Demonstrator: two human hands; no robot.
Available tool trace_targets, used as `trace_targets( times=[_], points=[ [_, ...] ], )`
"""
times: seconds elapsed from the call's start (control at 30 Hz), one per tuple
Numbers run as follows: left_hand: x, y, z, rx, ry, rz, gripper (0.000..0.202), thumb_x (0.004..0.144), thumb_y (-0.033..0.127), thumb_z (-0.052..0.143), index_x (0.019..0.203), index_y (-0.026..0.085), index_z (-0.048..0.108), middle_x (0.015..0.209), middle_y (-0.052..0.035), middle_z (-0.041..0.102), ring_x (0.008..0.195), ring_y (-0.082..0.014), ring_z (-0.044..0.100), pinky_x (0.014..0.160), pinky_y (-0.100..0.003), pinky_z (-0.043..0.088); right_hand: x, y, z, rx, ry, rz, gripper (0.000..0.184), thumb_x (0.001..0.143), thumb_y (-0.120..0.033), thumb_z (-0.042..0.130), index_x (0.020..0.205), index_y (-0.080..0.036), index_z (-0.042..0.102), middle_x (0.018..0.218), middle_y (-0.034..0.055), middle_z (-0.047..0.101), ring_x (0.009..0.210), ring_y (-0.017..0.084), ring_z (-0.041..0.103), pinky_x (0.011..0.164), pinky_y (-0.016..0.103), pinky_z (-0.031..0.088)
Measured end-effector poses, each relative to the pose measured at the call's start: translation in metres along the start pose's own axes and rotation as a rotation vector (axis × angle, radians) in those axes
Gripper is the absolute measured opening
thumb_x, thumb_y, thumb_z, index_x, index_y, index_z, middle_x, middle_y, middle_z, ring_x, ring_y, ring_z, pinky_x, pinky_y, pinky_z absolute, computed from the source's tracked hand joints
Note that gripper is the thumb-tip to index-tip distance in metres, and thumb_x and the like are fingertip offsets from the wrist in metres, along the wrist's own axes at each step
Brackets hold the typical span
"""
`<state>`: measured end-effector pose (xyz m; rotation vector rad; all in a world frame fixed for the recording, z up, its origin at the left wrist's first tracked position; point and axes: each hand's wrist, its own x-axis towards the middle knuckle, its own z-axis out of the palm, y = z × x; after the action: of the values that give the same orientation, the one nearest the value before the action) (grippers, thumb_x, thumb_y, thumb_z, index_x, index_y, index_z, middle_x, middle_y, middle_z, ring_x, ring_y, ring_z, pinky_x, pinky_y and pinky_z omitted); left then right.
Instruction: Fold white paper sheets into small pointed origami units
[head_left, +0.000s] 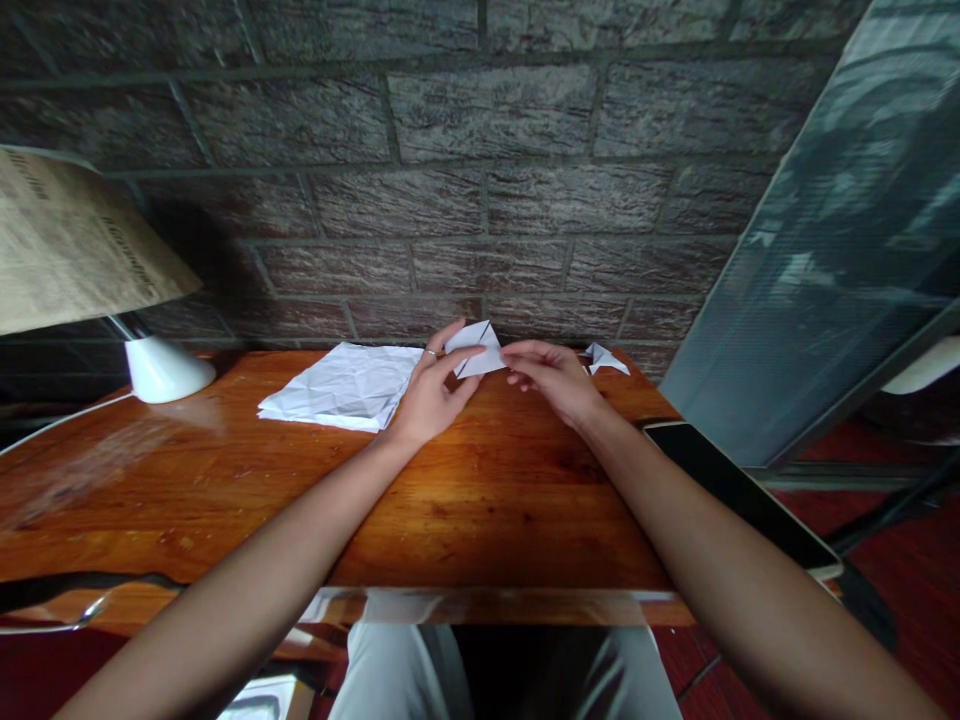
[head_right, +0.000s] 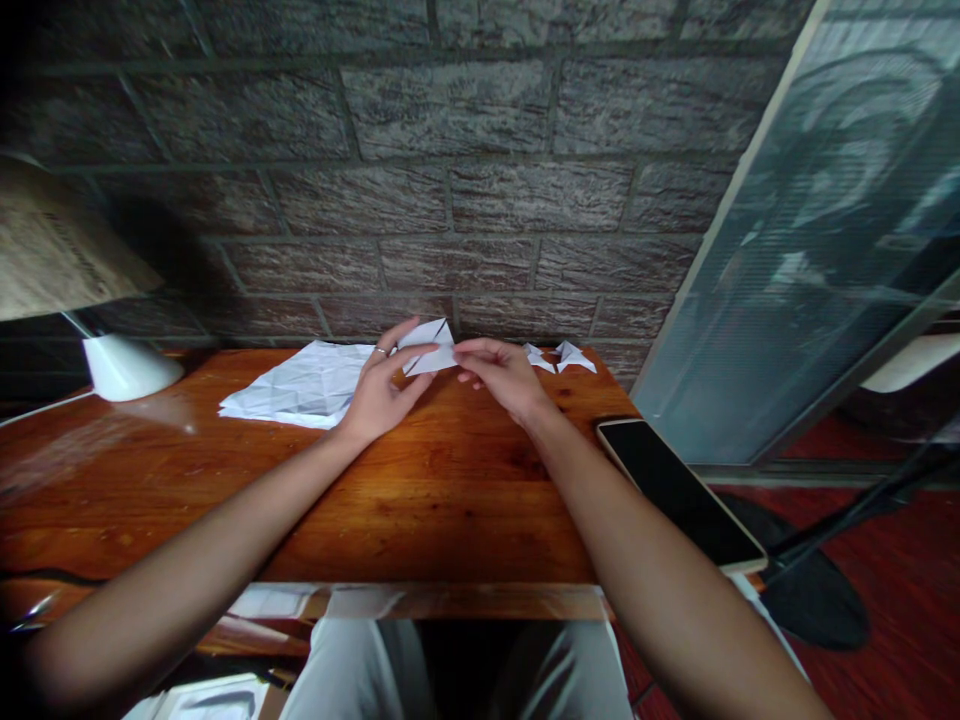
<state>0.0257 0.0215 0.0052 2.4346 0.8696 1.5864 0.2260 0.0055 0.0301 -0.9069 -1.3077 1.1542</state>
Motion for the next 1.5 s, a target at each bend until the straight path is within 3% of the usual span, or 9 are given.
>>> trace_targets(
  times=[0.07, 0.17, 0.23, 0.3, 0.4, 0.53, 0.83, 1.13, 1.5],
  points=[
    [0.000, -0.001, 0.001, -0.128, 0.017, -0.086, 0.025, 0.091, 0.027, 0.059, 0.112, 0.021, 0.071, 0.135, -0.0117, 0.063, 0.128, -0.0242, 0.058, 0.108, -0.042, 0.046, -0.002, -0.002, 0.002, -0.027, -0.048, -0.032, 0.033, 0.064, -0.038, 0.084, 0.090, -0.020, 0.076, 0.080, 0.0013, 0.074, 0.063, 0.010, 0.062, 0.056, 0.022, 0.042],
    [0.000, -0.002, 0.004, -0.377, -0.011, -0.350, 0.028, 0.089, 0.038, 0.062, 0.106, 0.019, 0.070, 0.082, -0.0057, 0.075, 0.077, -0.0185, 0.072, 0.066, -0.027, 0.055, -0.005, -0.005, 0.005, -0.060, -0.106, -0.056, 0.037, 0.063, -0.041, 0.086, 0.093, -0.021, 0.077, 0.086, 0.0022, 0.075, 0.065, 0.011, 0.062, 0.057, 0.023, 0.042],
    [0.000, -0.001, 0.006, -0.480, -0.059, -0.501, 0.032, 0.084, 0.046, 0.067, 0.098, 0.017, 0.069, 0.051, 0.0028, 0.062, 0.044, -0.0129, 0.058, 0.045, -0.022, 0.041, -0.005, -0.006, 0.005, -0.065, -0.110, -0.077, 0.039, 0.062, -0.043, 0.086, 0.093, -0.021, 0.076, 0.080, 0.0005, 0.073, 0.061, 0.010, 0.058, 0.056, 0.024, 0.041],
    [0.000, 0.002, 0.007, -0.530, -0.106, -0.565, 0.034, 0.079, 0.050, 0.072, 0.086, 0.017, 0.065, 0.039, 0.0073, 0.051, 0.032, -0.0094, 0.045, 0.039, -0.020, 0.030, -0.005, -0.007, 0.005, -0.095, -0.071, -0.110, 0.036, 0.064, -0.045, 0.085, 0.088, -0.019, 0.076, 0.064, -0.0037, 0.064, 0.052, 0.008, 0.048, 0.052, 0.024, 0.036],
    [0.000, 0.009, 0.007, -0.610, -0.177, -0.611, 0.038, 0.076, 0.053, 0.073, 0.085, 0.018, 0.061, 0.036, 0.0081, 0.050, 0.029, -0.0084, 0.041, 0.036, -0.020, 0.025, -0.004, -0.009, 0.003, -0.164, 0.010, -0.156, 0.032, 0.068, -0.046, 0.081, 0.080, -0.017, 0.076, 0.051, -0.0070, 0.049, 0.048, 0.007, 0.036, 0.049, 0.024, 0.029],
    [0.001, 0.015, 0.007, -0.697, -0.236, -0.647, 0.043, 0.076, 0.055, 0.073, 0.093, 0.017, 0.063, 0.035, 0.0077, 0.050, 0.028, -0.0081, 0.038, 0.035, -0.019, 0.022, -0.005, -0.012, 0.002, -0.175, 0.042, -0.151, 0.033, 0.067, -0.047, 0.081, 0.080, -0.017, 0.076, 0.058, -0.0049, 0.054, 0.054, 0.008, 0.041, 0.054, 0.025, 0.032],
    [0.002, 0.018, 0.005, -0.703, -0.260, -0.679, 0.050, 0.075, 0.060, 0.075, 0.092, 0.015, 0.063, 0.036, 0.0066, 0.050, 0.029, -0.0075, 0.037, 0.035, -0.019, 0.020, -0.001, -0.006, 0.000, -0.070, -0.022, -0.158, 0.035, 0.069, -0.040, 0.080, 0.096, -0.017, 0.077, 0.060, -0.0049, 0.056, 0.052, 0.007, 0.042, 0.050, 0.023, 0.031],
    [-0.001, 0.008, 0.008, -0.766, -0.226, -0.712, 0.044, 0.076, 0.056, 0.076, 0.091, 0.017, 0.060, 0.038, 0.0090, 0.048, 0.029, -0.0074, 0.039, 0.033, -0.018, 0.022, 0.000, -0.008, -0.003, -0.078, -0.064, -0.199, 0.028, 0.075, -0.034, 0.074, 0.097, -0.017, 0.078, 0.056, -0.0042, 0.057, 0.052, 0.008, 0.047, 0.052, 0.024, 0.038],
    [-0.001, 0.007, 0.008, -0.796, -0.245, -0.724, 0.043, 0.076, 0.054, 0.077, 0.091, 0.017, 0.061, 0.038, 0.0088, 0.047, 0.030, -0.0071, 0.040, 0.033, -0.017, 0.021, 0.001, -0.006, -0.008, -0.117, -0.138, -0.203, 0.037, 0.077, -0.044, 0.077, 0.103, -0.017, 0.076, 0.060, -0.0035, 0.061, 0.052, 0.008, 0.050, 0.050, 0.022, 0.040]
  ],
)
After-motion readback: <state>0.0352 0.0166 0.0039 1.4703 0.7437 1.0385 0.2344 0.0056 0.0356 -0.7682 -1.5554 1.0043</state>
